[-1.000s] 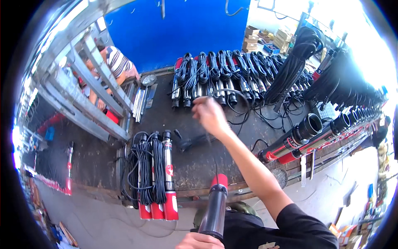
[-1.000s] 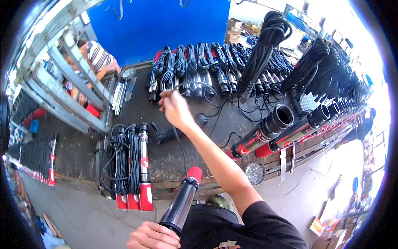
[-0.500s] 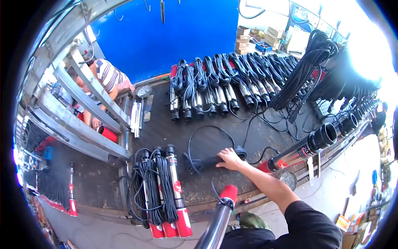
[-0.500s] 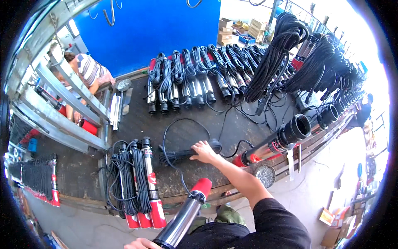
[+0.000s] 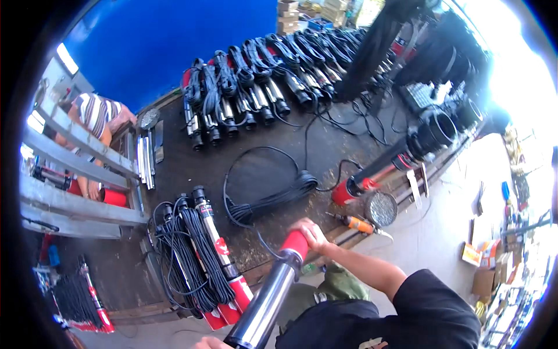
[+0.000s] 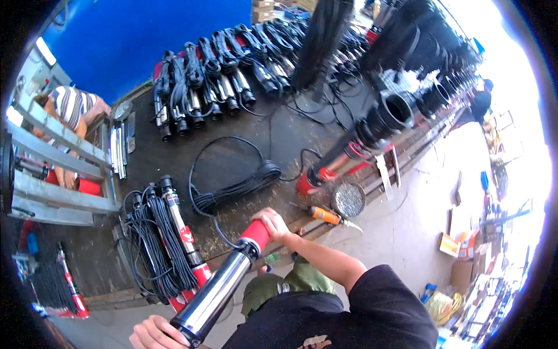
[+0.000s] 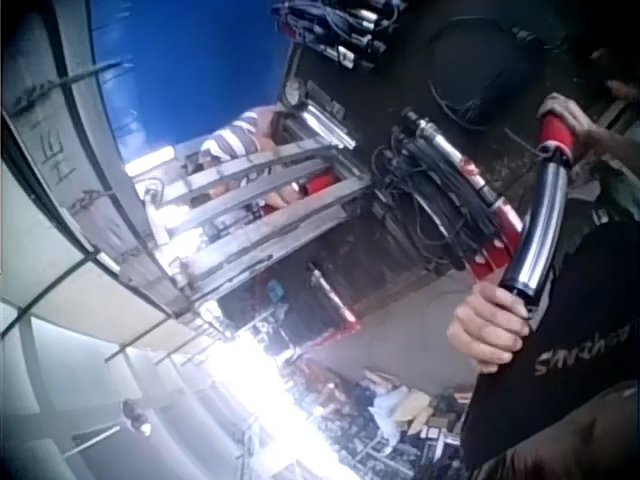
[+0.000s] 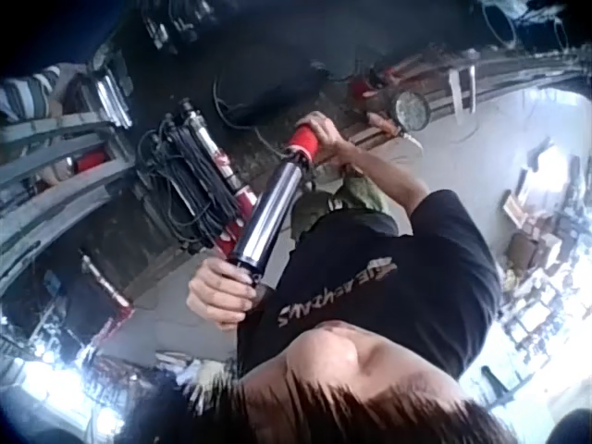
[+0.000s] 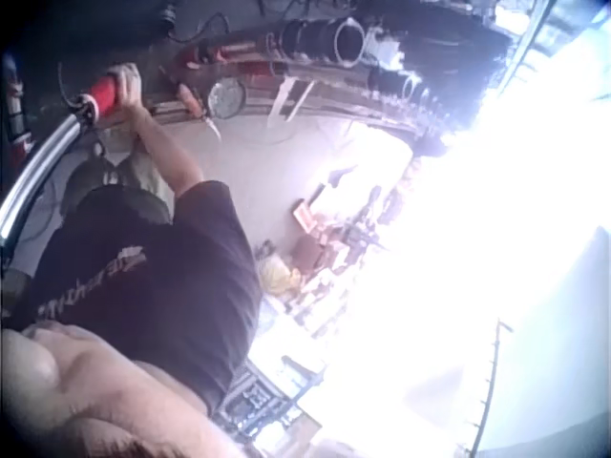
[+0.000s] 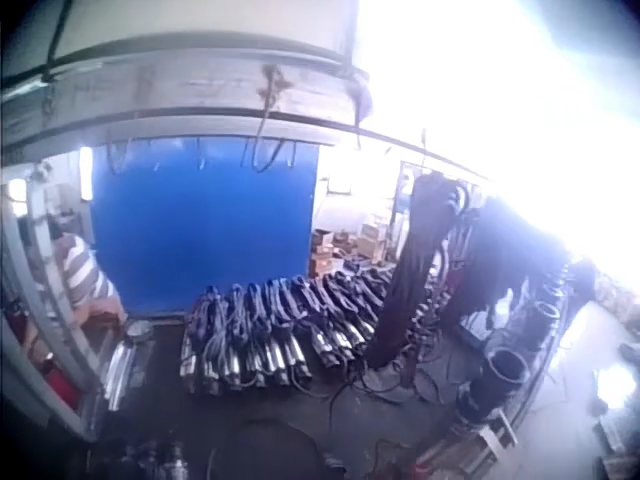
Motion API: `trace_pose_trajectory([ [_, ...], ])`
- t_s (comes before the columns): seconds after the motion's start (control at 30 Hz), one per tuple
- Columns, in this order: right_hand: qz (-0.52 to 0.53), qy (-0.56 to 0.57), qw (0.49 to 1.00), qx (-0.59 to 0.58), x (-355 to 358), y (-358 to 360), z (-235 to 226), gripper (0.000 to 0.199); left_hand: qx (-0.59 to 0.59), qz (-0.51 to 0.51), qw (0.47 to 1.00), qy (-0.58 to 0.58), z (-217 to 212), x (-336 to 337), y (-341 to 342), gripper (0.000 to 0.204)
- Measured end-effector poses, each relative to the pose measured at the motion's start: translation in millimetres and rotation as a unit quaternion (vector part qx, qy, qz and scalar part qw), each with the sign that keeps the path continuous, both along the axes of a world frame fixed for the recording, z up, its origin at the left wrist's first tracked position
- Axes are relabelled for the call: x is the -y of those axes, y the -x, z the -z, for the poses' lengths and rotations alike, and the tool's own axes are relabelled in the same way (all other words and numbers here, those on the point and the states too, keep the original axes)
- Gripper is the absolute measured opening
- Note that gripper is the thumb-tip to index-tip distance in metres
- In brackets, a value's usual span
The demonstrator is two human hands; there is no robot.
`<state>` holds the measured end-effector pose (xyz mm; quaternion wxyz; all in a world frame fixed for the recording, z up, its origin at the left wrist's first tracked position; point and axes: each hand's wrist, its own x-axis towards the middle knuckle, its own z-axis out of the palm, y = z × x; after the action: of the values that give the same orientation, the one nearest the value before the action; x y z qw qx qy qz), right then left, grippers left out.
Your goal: The person assembles water pumps by attaching a metal rod into the main pump housing, securing it with an air-powered screwdriver, and then placing the finished units into a line on the workbench.
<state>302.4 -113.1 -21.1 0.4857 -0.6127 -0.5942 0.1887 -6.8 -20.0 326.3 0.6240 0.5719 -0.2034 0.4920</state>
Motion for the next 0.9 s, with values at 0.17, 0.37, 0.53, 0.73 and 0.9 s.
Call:
trace_pose_trajectory([
  [0.17, 0.305, 0.225, 0.412, -0.828, 30, 64, -25, 0.045, -0.125, -0.048, 0.991, -0.018, -6, 33, -10, 0.021],
  [0.37, 0.089, 0.186, 0.295, -0.933, 9, 48, -13, 0.070, -0.208, -0.055, 0.971, -0.108, -48, 125, -72, 0.024],
  [0.53, 0.096, 0.269, 0.335, -0.898, 35, 51, -39, 0.064, -0.229, -0.056, 0.956, -0.175, -63, 167, -99, 0.022],
  [0.73, 0.084, 0.367, 0.376, -0.847, 101, 45, -94, 0.066, -0.293, -0.002, 0.933, -0.210, -74, 197, -147, 0.019],
  [0.9, -0.002, 0.352, 0.874, -0.334, 172, -103, -76, 0.043, -0.306, -0.056, 0.935, -0.169, -76, 209, -164, 0.015],
])
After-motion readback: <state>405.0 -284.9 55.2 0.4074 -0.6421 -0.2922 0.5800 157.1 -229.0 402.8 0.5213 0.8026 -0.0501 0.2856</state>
